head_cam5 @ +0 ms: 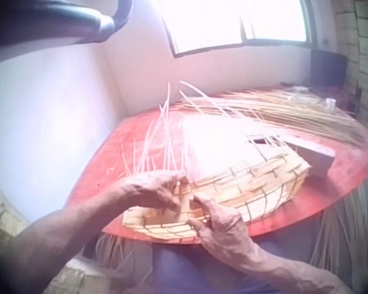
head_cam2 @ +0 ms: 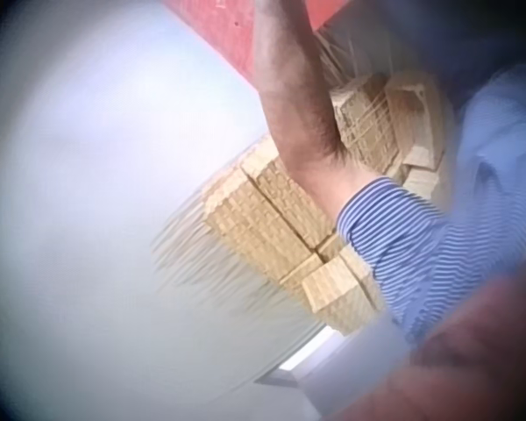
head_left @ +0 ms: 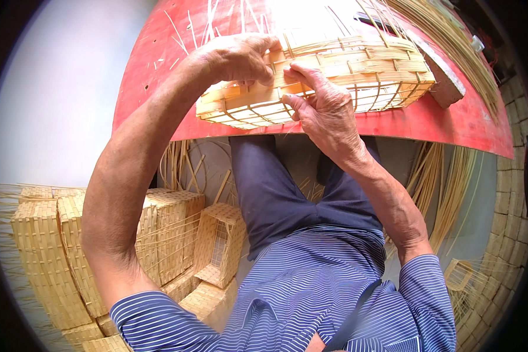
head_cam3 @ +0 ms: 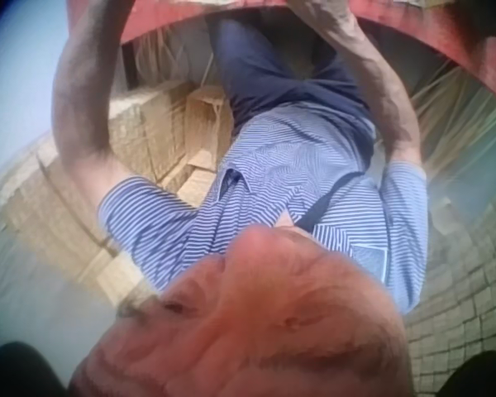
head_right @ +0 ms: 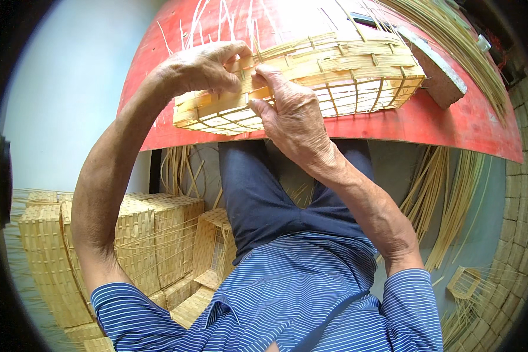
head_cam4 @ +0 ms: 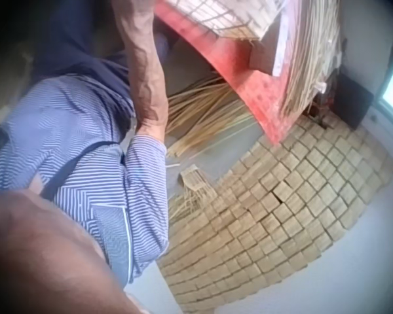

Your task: The person weaves thin bamboo strips into a basket frame on a red workbench, interlacing the strips by hand. They then set the basket aside and arrange additional bamboo strips on the table.

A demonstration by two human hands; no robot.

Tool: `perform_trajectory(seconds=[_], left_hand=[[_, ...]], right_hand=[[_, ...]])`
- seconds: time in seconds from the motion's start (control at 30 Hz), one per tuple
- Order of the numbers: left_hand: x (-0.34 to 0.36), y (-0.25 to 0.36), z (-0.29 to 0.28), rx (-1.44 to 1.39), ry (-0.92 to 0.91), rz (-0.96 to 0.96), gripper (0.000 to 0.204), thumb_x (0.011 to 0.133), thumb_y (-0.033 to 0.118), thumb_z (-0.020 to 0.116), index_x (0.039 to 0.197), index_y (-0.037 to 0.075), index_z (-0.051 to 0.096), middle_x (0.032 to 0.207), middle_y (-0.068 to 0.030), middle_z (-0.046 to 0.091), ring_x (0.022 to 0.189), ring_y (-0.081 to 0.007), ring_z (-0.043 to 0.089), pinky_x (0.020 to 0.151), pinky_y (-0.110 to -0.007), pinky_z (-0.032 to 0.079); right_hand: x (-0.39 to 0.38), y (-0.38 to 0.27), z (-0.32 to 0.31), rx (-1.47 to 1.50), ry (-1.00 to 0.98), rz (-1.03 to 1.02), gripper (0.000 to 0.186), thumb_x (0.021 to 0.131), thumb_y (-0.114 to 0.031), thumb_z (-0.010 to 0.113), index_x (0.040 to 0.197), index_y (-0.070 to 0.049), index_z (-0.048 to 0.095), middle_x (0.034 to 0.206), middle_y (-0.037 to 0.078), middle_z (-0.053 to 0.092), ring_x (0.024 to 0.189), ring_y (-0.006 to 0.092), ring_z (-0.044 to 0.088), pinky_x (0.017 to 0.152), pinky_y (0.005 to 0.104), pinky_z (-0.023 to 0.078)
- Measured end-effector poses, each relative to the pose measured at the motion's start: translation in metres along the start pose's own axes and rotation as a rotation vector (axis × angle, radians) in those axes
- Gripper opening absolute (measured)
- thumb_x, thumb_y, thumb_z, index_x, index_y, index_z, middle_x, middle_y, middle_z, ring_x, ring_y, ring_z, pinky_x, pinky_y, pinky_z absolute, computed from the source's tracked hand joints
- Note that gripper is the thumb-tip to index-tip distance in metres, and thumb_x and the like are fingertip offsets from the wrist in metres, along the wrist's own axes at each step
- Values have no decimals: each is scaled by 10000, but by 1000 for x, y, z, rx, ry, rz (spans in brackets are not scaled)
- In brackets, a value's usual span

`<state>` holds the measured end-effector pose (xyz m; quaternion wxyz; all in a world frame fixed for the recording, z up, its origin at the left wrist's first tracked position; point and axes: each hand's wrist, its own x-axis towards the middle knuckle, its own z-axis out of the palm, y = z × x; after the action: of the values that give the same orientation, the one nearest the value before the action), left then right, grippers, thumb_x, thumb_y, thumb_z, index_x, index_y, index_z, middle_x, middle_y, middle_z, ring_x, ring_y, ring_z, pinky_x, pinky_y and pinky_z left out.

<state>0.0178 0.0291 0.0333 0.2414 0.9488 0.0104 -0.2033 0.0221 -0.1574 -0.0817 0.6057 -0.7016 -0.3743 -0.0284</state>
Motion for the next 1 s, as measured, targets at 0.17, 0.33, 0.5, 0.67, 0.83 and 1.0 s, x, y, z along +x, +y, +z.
perform_trajectory(seconds=[0.17, 0.33, 0.5, 0.67, 0.83, 1.0], left_hand=[[13, 1, 3, 24, 14, -103, 373, 797, 208, 639, 1105, 1, 605, 849, -139, 653, 693, -203, 667, 636, -352, 553], [14, 6, 6, 38, 50, -111, 273, 807, 188, 607, 1002, -2, 621, 778, -118, 649, 683, -197, 667, 623, -350, 554], [16, 8, 9, 54, 59, -123, 240, 803, 166, 586, 975, 5, 634, 752, -109, 655, 665, -195, 664, 608, -348, 550], [14, 9, 9, 75, 95, -137, 238, 804, 149, 583, 981, 2, 644, 753, -111, 659, 665, -193, 656, 604, -349, 539], [20, 9, 14, 69, 131, -154, 206, 812, 132, 587, 959, 3, 650, 756, -115, 662, 667, -197, 645, 616, -358, 527], [21, 7, 15, 144, 133, -158, 184, 821, 142, 597, 928, 4, 653, 721, -114, 652, 667, -199, 640, 606, -360, 507]], right_hand=[[0, -3, 0, 9, -19, 87, 451, 840, -55, 733, 1251, -7, 553, 1054, 172, 704, 765, 247, 705, 705, 348, 570], [0, -6, -2, 39, -40, 142, 461, 844, -81, 735, 1261, -5, 554, 1073, 161, 705, 626, 178, 667, 629, 315, 565], [1, -6, -4, -1, -43, 117, 450, 842, -102, 718, 1253, -4, 561, 1080, 160, 701, 631, 190, 683, 633, 319, 574], [4, -17, -4, -60, -51, 123, 443, 834, -101, 697, 1241, 7, 562, 1079, 176, 695, 693, 213, 720, 666, 328, 596], [4, -14, -5, -68, -41, 93, 427, 838, -102, 687, 1227, 25, 563, 1068, 193, 692, 723, 224, 730, 676, 329, 603], [4, -11, -2, -49, -38, 78, 426, 840, -106, 686, 1224, 32, 563, 1052, 200, 693, 728, 232, 731, 676, 329, 603]])
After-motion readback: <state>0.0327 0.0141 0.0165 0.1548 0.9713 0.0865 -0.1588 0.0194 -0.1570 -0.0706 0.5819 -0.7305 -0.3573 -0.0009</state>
